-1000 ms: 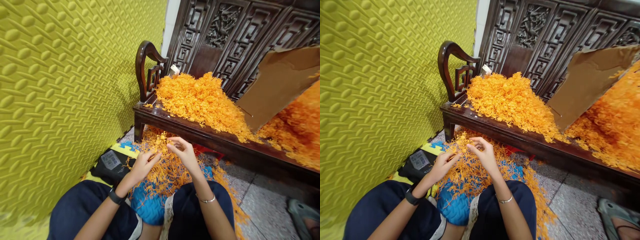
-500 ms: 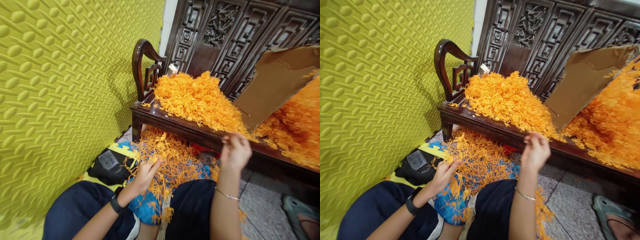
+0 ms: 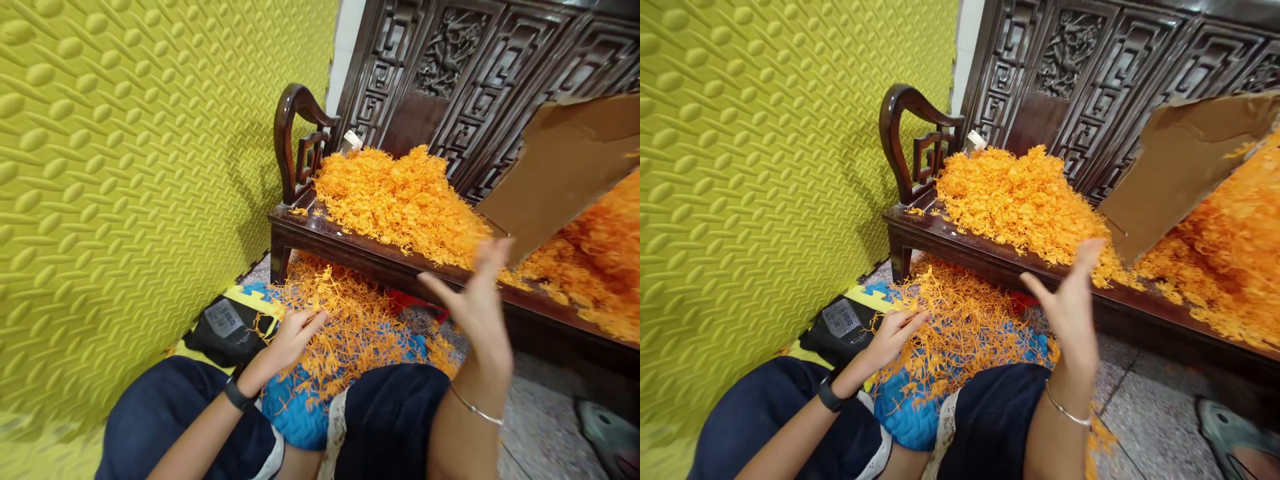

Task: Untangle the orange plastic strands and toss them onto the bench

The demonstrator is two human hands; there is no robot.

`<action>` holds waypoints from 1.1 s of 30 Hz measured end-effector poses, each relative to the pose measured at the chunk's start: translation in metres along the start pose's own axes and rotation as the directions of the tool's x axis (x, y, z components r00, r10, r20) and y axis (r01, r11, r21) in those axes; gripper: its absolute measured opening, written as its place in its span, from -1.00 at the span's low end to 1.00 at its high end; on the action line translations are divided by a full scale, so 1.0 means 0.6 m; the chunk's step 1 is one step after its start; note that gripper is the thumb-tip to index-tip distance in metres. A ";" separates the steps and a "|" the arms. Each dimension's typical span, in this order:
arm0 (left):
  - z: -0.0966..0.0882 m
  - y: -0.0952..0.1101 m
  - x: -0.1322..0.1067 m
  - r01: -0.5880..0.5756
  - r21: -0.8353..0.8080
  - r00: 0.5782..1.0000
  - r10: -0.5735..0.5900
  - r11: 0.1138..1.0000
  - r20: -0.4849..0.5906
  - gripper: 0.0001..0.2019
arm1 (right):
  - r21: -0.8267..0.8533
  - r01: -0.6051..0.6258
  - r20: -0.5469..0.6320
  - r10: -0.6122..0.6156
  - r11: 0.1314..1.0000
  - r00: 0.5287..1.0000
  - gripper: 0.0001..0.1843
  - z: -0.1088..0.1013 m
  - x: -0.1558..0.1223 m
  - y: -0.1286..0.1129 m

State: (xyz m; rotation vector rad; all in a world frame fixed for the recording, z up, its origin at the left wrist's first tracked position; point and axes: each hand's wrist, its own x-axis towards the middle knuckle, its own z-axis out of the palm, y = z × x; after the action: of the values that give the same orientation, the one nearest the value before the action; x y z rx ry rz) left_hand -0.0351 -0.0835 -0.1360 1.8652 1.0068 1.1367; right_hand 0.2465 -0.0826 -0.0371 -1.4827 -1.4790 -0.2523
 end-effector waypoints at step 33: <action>0.006 0.012 -0.005 -0.042 0.097 0.983 0.023 0.994 0.182 -0.55 | 0.285 -0.091 0.230 0.024 0.954 0.973 -0.75 0.101 -0.061 -0.072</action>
State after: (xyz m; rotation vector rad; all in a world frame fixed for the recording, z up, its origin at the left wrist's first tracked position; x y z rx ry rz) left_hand -0.0311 -0.0898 -0.1317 2.0308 0.9486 0.9308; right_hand 0.1726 -0.0719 -0.0730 -1.3400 -1.5707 0.1730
